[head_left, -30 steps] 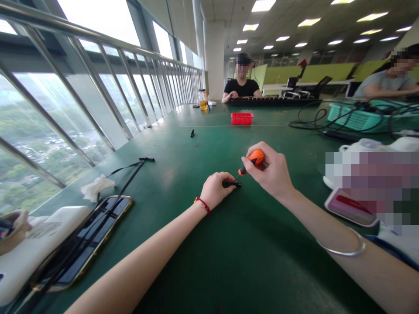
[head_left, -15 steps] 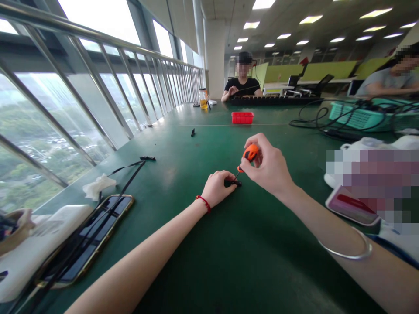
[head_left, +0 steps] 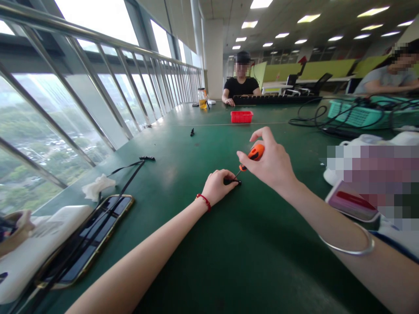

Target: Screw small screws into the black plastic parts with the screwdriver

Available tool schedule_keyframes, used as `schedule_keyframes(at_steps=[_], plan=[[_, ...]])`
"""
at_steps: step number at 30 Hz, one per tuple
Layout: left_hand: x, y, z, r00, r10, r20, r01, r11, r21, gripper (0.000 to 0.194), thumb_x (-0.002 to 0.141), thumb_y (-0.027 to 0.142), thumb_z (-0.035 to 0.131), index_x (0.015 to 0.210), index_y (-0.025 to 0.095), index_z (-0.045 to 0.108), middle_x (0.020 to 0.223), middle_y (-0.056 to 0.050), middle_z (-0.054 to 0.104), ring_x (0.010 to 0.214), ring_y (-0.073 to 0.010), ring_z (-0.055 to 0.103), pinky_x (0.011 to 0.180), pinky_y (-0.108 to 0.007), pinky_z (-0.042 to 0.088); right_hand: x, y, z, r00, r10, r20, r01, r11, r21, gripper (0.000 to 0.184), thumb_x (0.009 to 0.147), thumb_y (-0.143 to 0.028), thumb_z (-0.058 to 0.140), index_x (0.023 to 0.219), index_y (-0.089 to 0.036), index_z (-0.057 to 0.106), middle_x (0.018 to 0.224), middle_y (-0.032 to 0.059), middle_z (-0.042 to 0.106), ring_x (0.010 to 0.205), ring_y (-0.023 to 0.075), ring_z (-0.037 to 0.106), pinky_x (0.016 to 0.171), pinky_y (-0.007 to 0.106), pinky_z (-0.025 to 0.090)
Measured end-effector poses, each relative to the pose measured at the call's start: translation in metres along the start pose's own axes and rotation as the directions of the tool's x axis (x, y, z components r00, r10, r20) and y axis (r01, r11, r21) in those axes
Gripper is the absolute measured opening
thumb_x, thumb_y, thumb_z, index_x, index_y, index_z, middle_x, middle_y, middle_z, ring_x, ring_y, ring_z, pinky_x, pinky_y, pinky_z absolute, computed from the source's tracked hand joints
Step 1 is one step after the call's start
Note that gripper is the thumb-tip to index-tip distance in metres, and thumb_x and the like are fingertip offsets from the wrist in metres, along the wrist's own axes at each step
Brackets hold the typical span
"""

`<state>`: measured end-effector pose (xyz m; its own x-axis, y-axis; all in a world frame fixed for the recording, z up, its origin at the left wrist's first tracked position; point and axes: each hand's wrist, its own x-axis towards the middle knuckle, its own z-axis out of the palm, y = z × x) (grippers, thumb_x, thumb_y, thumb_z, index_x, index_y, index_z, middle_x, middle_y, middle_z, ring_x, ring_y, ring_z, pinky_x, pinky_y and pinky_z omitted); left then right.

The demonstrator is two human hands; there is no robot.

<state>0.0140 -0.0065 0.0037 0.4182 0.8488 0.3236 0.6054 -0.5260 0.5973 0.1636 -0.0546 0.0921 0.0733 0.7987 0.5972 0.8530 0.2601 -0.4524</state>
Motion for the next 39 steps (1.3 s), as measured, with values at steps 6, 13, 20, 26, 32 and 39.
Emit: schedule_keyframes(at_steps=[6,13,20,26,32,39], plan=[[0.000,0.000,0.001,1.000,0.019,0.005,-0.019,1.000,0.016,0.010,0.074,0.027,0.065,0.078,0.018,0.064,0.084,-0.001,0.068,0.081,-0.0166,0.060,0.075,-0.028,0.048,0.006,-0.005,0.003,0.999,-0.015,0.033,0.015,1.000,0.002,0.024,0.078,-0.046,0.048,0.077,-0.022,0.050,0.062,-0.0009,0.054,0.055,0.0151,0.051,0.050,0.024,0.029],[0.000,0.001,0.000,1.000,0.025,0.010,-0.026,0.999,0.036,0.008,0.074,0.026,0.064,0.078,0.019,0.063,0.085,0.000,0.068,0.083,-0.0177,0.059,0.077,-0.030,0.047,0.016,-0.013,-0.009,0.981,-0.099,0.169,0.118,0.987,-0.108,0.016,0.073,-0.038,0.054,0.082,-0.024,0.054,0.062,-0.0028,0.056,0.052,0.0134,0.046,0.050,0.024,0.026],[0.000,0.000,0.000,1.000,0.024,0.017,-0.025,0.999,0.040,0.009,0.073,0.025,0.064,0.079,0.019,0.063,0.086,-0.001,0.068,0.083,-0.0178,0.059,0.076,-0.030,0.048,0.013,-0.011,-0.013,0.987,-0.115,0.108,0.129,0.983,-0.133,0.019,0.079,-0.036,0.046,0.085,-0.023,0.058,0.058,-0.0018,0.055,0.052,0.0133,0.046,0.050,0.024,0.025],[-0.001,0.002,-0.001,1.000,0.021,0.017,-0.021,0.999,0.039,0.009,0.073,0.025,0.064,0.079,0.019,0.064,0.085,-0.001,0.068,0.083,-0.0178,0.059,0.075,-0.030,0.048,0.015,-0.006,-0.013,0.987,-0.110,0.120,0.128,0.980,-0.155,0.030,0.081,-0.047,0.042,0.074,-0.023,0.060,0.059,0.0004,0.057,0.053,0.0154,0.048,0.051,0.026,0.026],[0.000,0.001,-0.001,1.000,0.020,0.024,-0.021,0.999,0.046,0.009,0.074,0.026,0.064,0.080,0.019,0.064,0.085,-0.001,0.067,0.083,-0.0179,0.059,0.076,-0.030,0.048,0.015,-0.005,-0.012,0.985,-0.122,0.124,0.134,0.987,-0.093,0.023,0.076,-0.037,0.051,0.094,-0.023,0.057,0.063,-0.0018,0.059,0.051,0.0137,0.047,0.050,0.025,0.028],[-0.001,0.002,-0.001,0.999,0.039,0.014,-0.040,0.998,0.046,0.008,0.074,0.024,0.064,0.079,0.019,0.063,0.085,-0.001,0.067,0.083,-0.0177,0.059,0.077,-0.030,0.047,0.014,-0.007,-0.013,0.987,-0.109,0.118,0.126,0.982,-0.140,0.027,0.080,-0.045,0.045,0.074,-0.023,0.059,0.058,0.0002,0.056,0.054,0.0156,0.049,0.050,0.026,0.027]])
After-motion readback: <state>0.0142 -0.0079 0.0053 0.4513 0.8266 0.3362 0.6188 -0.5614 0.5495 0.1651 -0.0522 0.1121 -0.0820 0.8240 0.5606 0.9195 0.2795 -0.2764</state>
